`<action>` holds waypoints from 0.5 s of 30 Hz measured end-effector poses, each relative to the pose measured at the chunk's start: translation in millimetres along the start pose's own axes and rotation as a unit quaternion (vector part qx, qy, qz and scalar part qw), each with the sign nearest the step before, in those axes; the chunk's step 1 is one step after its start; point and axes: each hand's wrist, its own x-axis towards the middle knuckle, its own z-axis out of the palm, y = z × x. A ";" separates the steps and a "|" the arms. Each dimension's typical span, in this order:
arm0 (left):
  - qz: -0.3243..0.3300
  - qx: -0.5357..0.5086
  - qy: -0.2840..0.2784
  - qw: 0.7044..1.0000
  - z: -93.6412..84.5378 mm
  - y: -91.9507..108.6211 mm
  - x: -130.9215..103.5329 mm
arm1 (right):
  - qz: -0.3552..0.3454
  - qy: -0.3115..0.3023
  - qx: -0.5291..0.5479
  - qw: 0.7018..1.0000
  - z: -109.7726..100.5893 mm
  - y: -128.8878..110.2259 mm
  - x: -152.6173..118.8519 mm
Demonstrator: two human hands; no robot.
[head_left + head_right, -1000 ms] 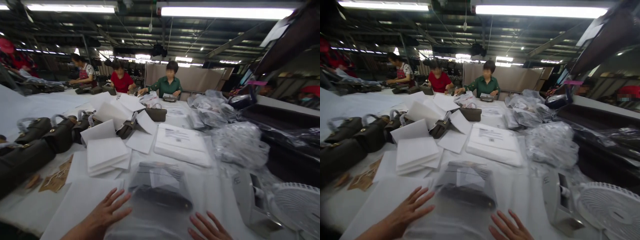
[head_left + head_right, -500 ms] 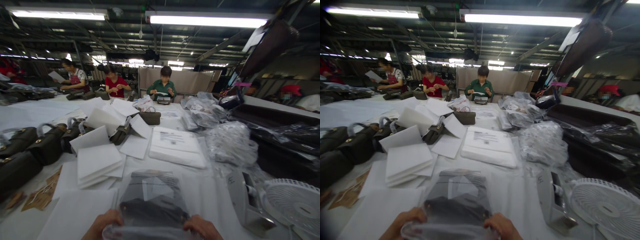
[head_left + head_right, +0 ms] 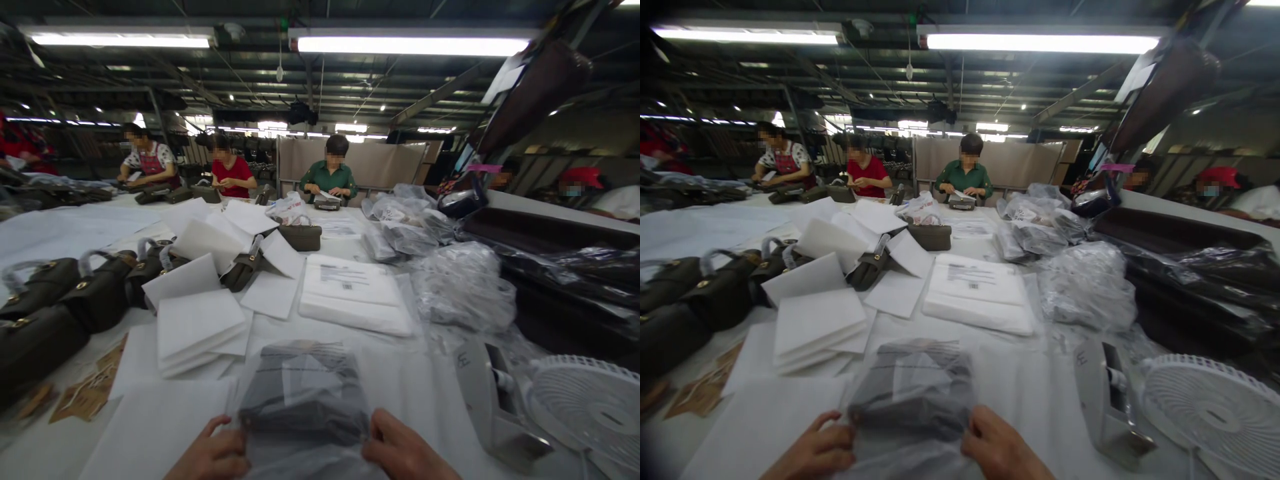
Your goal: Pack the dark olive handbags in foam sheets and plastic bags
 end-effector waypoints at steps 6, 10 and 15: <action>-0.062 -0.113 0.115 0.985 -9.0 18.2 12.8 | 0.024 -0.013 0.178 0.984 3.1 12.9 16.9; -0.298 -0.260 0.307 0.866 -3.1 28.4 28.3 | 0.271 0.123 0.322 0.899 33.9 30.0 10.4; -0.353 -0.381 0.324 0.791 -0.8 41.2 41.4 | 0.401 0.267 0.450 0.752 64.0 21.7 -8.7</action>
